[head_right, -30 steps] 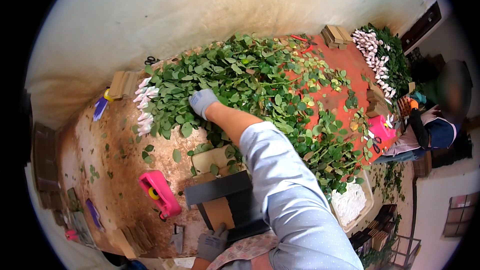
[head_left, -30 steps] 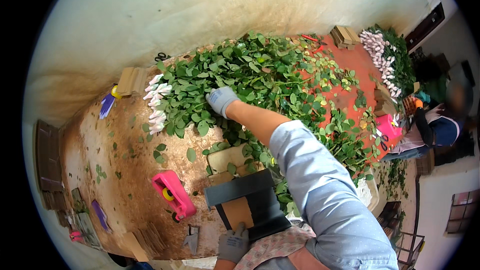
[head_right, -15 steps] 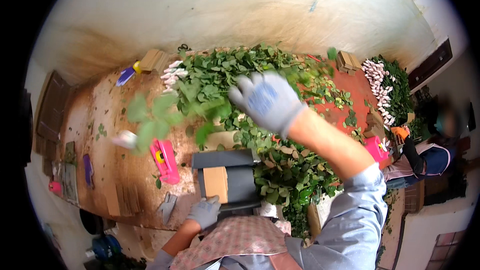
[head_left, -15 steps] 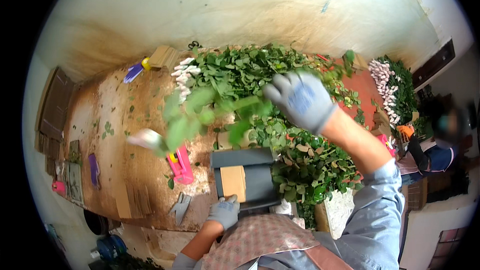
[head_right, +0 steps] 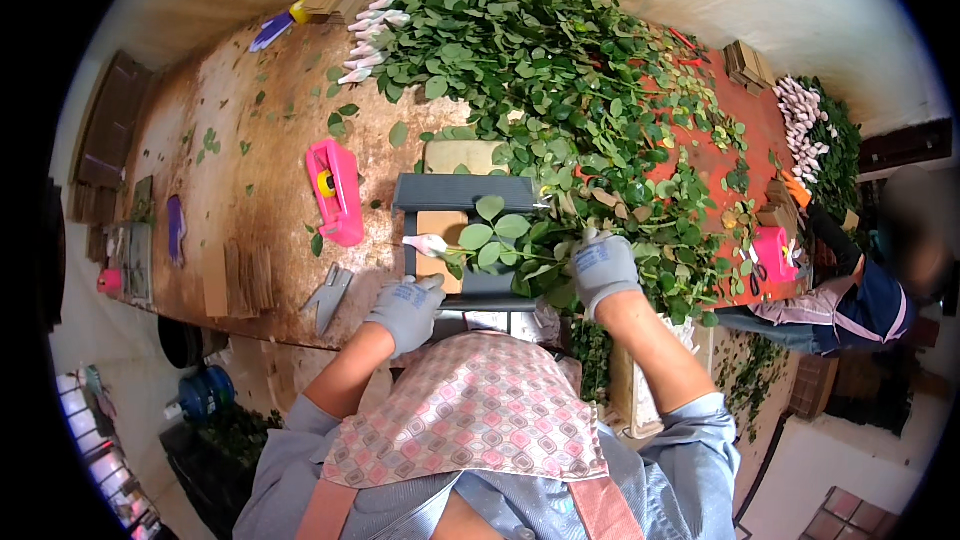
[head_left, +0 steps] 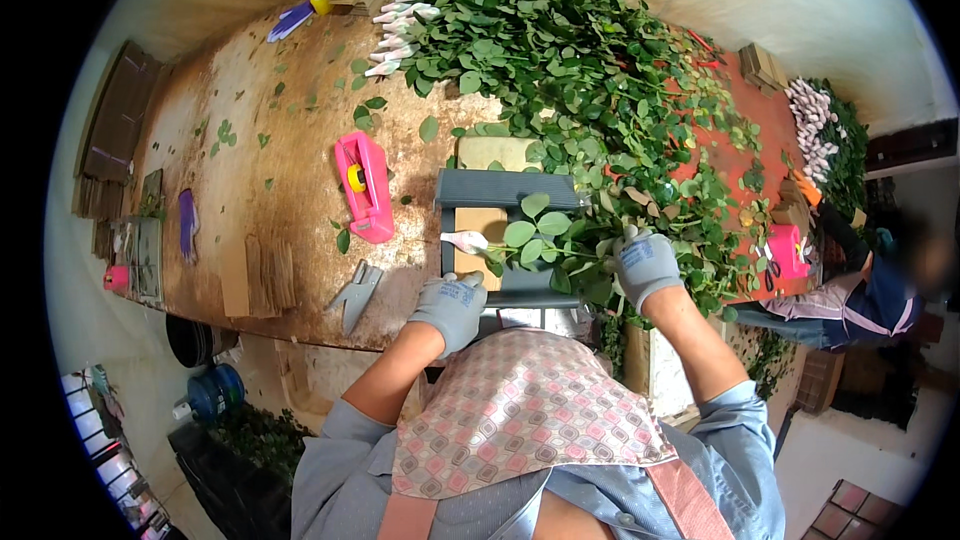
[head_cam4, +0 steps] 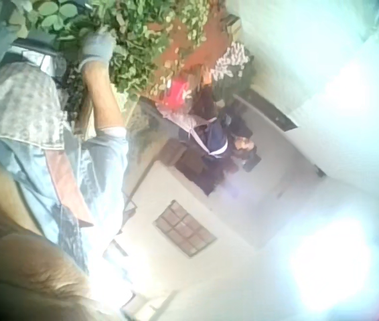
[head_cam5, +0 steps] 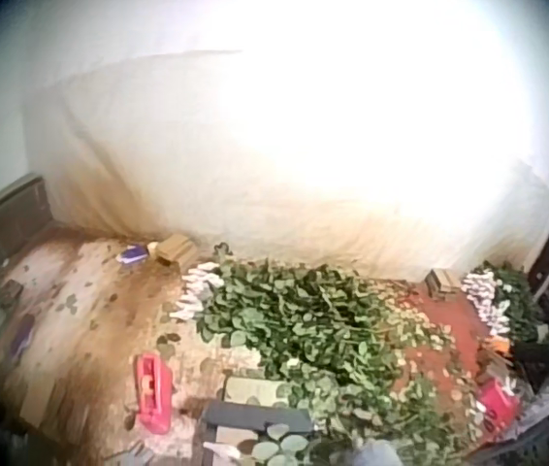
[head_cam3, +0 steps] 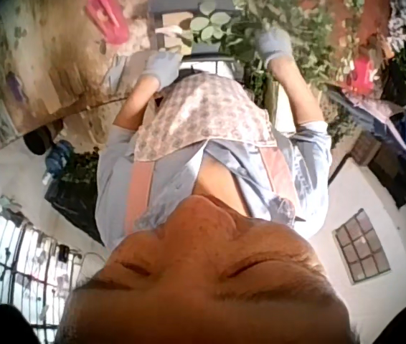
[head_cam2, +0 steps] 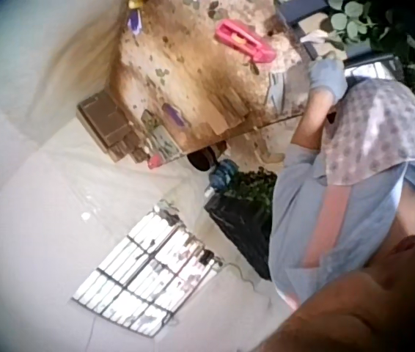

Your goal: The person arranges white flowers and green leaves into a black rectangular tray, using a cardboard insert to separate sections. They repeatedly pick up flowers and leaves from a large pile on the table, place them into the tray, and adjust their positions. The person also handles a pink tape dispenser and a metal tool, placing them on the table.

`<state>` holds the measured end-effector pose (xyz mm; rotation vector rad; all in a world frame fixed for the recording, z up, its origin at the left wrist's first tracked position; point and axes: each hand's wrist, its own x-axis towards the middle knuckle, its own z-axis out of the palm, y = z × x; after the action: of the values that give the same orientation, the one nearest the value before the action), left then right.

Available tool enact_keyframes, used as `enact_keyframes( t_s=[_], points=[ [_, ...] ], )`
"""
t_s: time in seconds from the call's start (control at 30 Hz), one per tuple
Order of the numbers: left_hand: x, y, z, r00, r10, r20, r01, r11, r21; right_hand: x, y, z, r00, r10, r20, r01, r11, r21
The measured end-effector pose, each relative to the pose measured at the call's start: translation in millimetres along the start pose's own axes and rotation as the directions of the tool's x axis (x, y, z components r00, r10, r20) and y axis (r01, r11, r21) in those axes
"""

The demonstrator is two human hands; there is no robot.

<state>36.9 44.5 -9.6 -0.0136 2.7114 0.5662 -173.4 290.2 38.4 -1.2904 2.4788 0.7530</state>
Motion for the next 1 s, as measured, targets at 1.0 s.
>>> enact_keyframes(
  t_s=[1.0],
  points=[
    [20,-88,-31,0.979,0.199,0.034,-0.195,0.976,-0.099,96,-118,-12,0.777,-0.623,-0.09,0.533,0.575,0.621]
  ],
)
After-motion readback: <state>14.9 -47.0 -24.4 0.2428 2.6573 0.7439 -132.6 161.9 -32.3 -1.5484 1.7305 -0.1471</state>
